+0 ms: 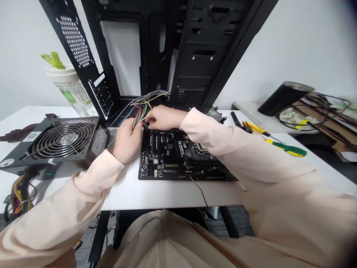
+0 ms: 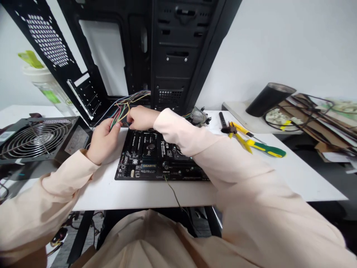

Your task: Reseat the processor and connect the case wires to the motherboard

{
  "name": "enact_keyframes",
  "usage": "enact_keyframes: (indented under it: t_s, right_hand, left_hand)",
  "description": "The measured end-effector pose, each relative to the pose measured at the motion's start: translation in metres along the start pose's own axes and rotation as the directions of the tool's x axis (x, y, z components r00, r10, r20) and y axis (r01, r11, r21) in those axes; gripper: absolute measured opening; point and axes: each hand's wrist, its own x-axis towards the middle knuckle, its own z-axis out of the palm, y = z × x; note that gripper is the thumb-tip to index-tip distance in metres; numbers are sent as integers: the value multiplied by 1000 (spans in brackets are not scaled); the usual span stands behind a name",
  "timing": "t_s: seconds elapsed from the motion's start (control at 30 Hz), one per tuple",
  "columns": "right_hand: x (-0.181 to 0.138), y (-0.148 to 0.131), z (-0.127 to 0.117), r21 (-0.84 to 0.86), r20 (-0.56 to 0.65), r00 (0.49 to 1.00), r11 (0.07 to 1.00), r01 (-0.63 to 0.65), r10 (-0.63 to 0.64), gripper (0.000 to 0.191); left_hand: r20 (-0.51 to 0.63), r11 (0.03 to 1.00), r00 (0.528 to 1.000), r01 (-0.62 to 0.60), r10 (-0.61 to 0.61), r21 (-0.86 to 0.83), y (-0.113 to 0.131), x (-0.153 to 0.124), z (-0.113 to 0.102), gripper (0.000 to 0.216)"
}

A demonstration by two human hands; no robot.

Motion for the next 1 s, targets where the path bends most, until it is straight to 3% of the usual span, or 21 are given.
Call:
enact_keyframes:
  t_s: [0.1,0.2,0.3,0.4,0.5,0.6,0.77,1.0]
  right_hand:
    - [-36,1,-24,50,-28,1000,999,14,-13,27]
    - [-84,3,-39,156,-76,997,988,7,5,22]
    - [-128,3,-21,150,-133,991,988,39,-19,17]
    - [-157,4,22,37,-192,980,998,57,-48,23]
    - [-169,7,61,14,-223,973,998,61,-56,30]
    - [-170,14,80,56,-308,949,995,88,-66,32]
    - [-170,20,87,107,-392,919,991,79,-31,30]
    - [-169,18,86,179,-430,903,981,72,12,9]
  left_hand:
    - [6,1000,1000,4,-4,1,2,0,-2,22]
    - [24,1000,1000,0,0,22,2,-1,-1,23]
    - [44,999,999,-10,8,48,0,-3,1,24]
    - [85,997,996,-39,33,69,-2,-4,4,25]
    - [164,991,983,-95,80,89,-2,-6,8,23]
    - [217,984,970,-138,111,116,-2,-7,9,21]
    - [235,977,965,-151,114,150,-5,-5,9,23]
    - [241,975,963,-158,118,154,-5,-5,9,22]
